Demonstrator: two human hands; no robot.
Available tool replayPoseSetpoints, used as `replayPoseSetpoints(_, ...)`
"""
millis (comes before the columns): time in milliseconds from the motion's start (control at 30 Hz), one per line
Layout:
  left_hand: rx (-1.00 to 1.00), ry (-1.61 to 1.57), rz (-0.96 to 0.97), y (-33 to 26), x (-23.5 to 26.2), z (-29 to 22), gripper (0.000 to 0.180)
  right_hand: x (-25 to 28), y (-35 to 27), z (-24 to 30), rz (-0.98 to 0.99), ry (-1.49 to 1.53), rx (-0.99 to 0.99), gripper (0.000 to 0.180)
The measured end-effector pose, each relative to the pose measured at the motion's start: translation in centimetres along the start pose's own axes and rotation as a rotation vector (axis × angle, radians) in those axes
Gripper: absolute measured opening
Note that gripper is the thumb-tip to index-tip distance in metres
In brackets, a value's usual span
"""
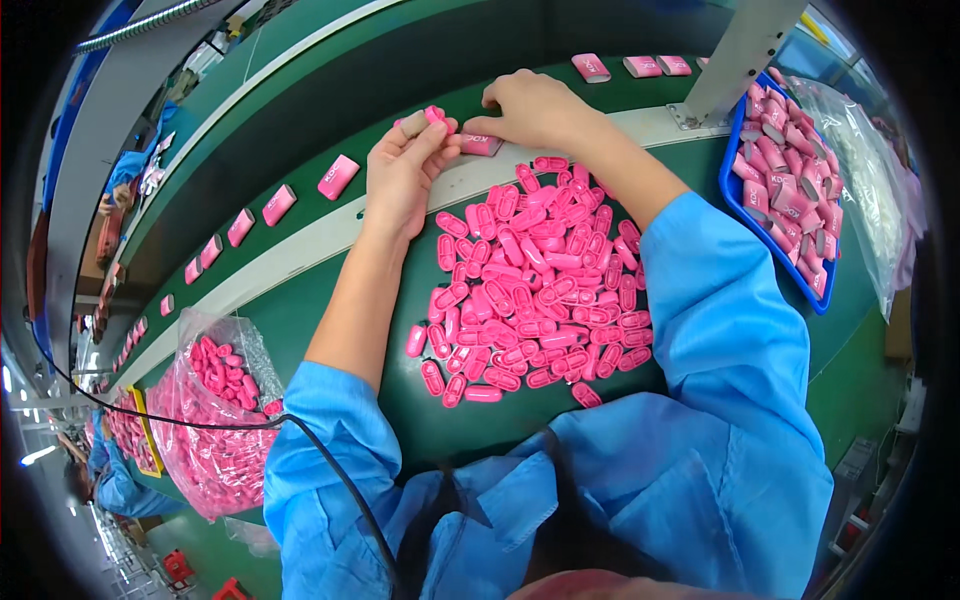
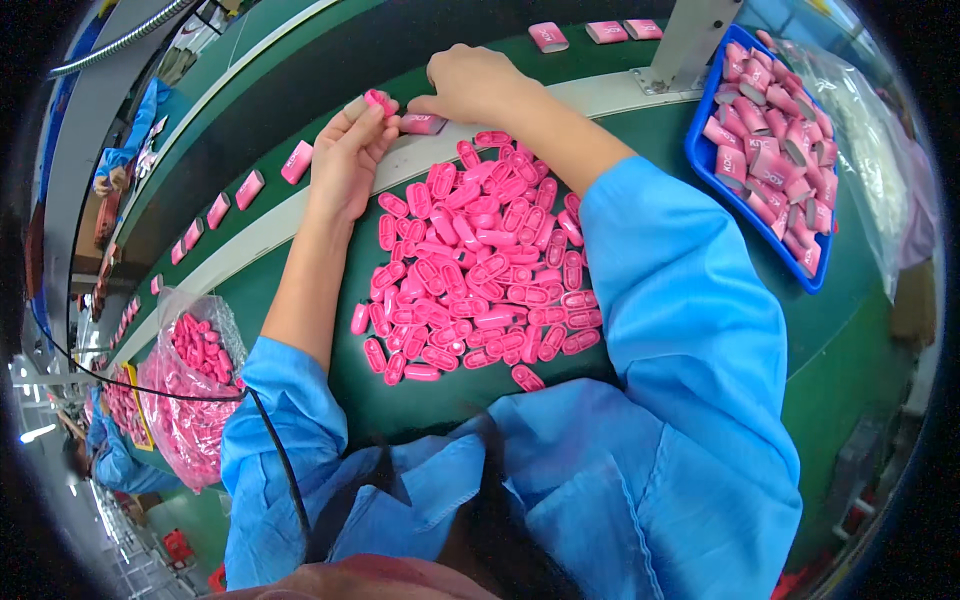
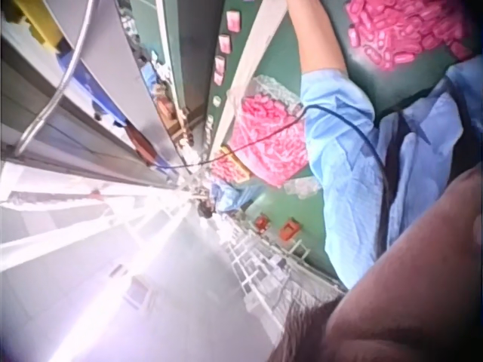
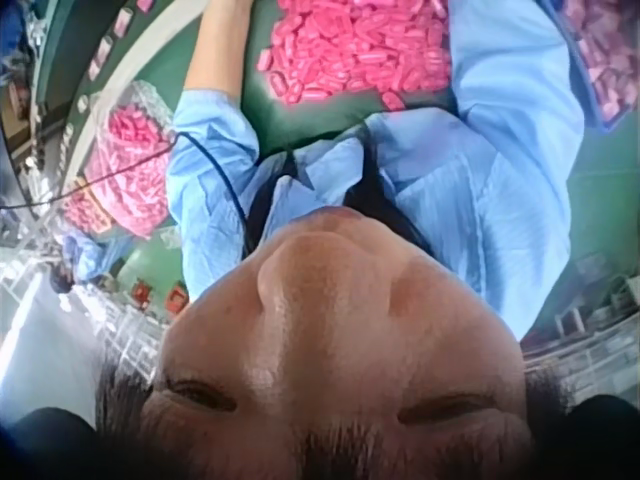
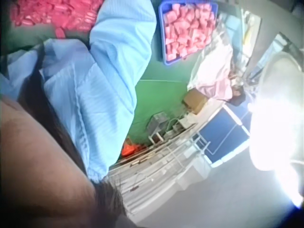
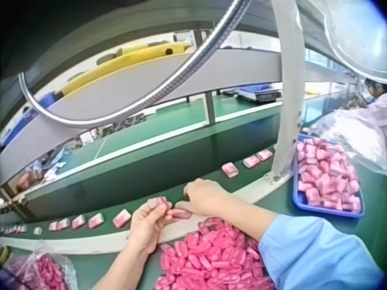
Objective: The person assembles small pink plastic components by hand on a green workbench. They pick up two separate pieces, snap them together to form a single unit, and place the finished item onto a moving conveyor belt. The process is repeated continuously as the person refills their supply from a nearby bag.
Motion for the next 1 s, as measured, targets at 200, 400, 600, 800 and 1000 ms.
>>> replayPoseSetpoints(200,-0.065,0.031,-0.048,-0.1,0.1,0.0,0.021,0.0,0.6,-0.8,-0.023,0.166,0.053,0.047)
replayPoseSetpoints(400,-0.048,0.029,-0.073,0.1,0.6,-0.6,0.019,1.6,0.4,1.3,0.281,0.127,0.217,0.047)
replayPoseSetpoints(600,0.012,0.069,-0.008,-0.8,-0.8,-1.2,0.021,2.0,-2.1,-1.3,0.13,1.161,-0.112,0.031)
replayPoseSetpoints(800,-0.061,0.172,-0.013,-0.9,-1.1,-0.8,0.024,-0.5,-3.3,-0.8,0.033,1.257,-0.054,0.034)
replayPoseSetpoints(1000,-0.155,0.386,-0.036,-1.5,-2.1,-1.3,0.029,-1.3,-3.8,-0.8,-0.02,1.338,-0.036,0.034)
Point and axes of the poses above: each hand's wrist, its own y-axis towards the middle knuckle, its own x-axis out of the back of the hand, z = x × y, the point moved 1 cm from there along y, towards the middle knuckle, and after that the axes turned 4 degrees about -y, right-handed, at the moved point
